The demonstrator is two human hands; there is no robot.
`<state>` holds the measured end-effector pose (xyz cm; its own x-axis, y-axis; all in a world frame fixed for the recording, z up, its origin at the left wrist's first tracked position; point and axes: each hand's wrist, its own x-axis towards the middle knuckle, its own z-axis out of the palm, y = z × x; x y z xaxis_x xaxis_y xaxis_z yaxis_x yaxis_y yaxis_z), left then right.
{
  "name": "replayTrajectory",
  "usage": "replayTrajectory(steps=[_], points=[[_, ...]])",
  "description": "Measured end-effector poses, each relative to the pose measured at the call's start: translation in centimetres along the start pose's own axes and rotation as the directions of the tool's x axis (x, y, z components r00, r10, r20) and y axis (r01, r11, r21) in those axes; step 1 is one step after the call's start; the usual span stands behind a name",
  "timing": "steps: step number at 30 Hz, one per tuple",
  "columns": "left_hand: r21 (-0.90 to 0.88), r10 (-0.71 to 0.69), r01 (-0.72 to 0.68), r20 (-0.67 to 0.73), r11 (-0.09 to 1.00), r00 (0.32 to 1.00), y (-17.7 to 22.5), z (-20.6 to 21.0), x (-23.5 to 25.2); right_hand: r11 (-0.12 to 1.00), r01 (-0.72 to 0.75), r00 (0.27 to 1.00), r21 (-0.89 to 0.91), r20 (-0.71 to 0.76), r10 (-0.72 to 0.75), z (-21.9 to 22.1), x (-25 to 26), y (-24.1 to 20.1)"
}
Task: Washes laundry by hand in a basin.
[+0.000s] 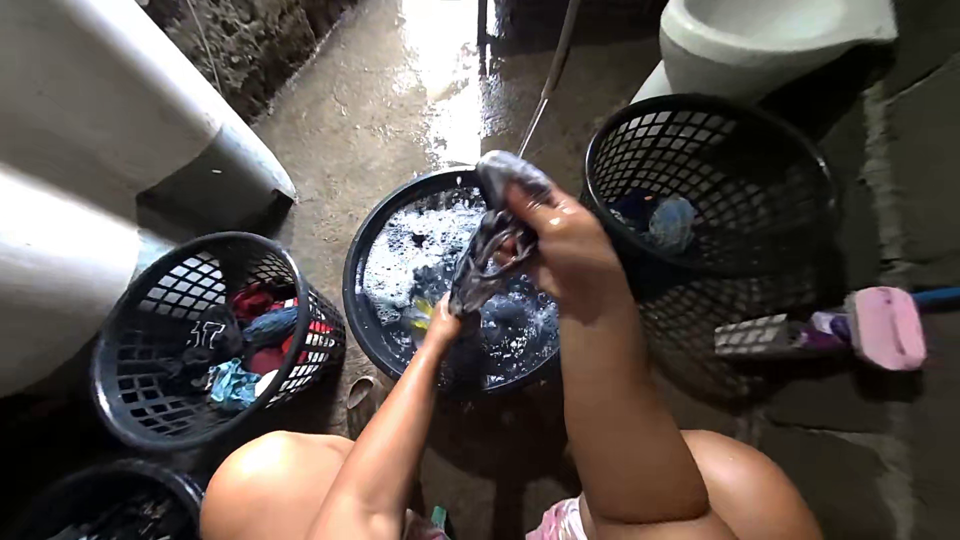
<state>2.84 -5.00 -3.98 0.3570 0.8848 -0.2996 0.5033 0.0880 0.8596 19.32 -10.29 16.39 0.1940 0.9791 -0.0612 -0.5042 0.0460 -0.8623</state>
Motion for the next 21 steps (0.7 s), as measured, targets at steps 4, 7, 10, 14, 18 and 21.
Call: replayTrajectory(steps=[4, 7, 10, 14, 18, 21], points=[[-0.306, 0.161, -0.185, -0.101, 0.934, 0.982, 7.2, -3.8, -3.0, 0.974, -0.108, 0.984, -0.198, -0.162, 0.076, -5.6, 2.3, 1.8], [-0.401, 0.24, -0.301, -0.196, 0.865, 0.951, 12.6, -5.6, -5.3, 0.794, -0.336, 0.941, -0.507, -0.154, 0.301, -10.8, 4.3, 9.6], [-0.16, 0.227, -0.255, -0.174, 0.954, 0.958, 13.1, -5.9, -5.0, 0.505, -0.479, 0.853, -0.718, -0.246, 0.461, -12.9, 4.0, 15.9], [0.402, -0.002, 0.025, -0.059, 0.915, 0.998, 4.7, -2.9, -1.6, 0.388, -0.462, 0.859, -0.798, -0.293, 0.42, -12.7, 3.9, 17.1], [0.52, -0.376, 0.31, 0.023, 0.796, 0.926, -4.9, 0.4, -0.6, 0.51, -0.312, 0.919, -0.802, -0.119, 0.376, -12.0, 3.8, 15.8], [0.409, -0.37, 0.312, 0.07, 0.857, 0.926, -5.9, 0.1, -0.8, 0.573, -0.128, 0.94, -0.81, 0.086, 0.331, -11.8, 3.7, 16.9]])
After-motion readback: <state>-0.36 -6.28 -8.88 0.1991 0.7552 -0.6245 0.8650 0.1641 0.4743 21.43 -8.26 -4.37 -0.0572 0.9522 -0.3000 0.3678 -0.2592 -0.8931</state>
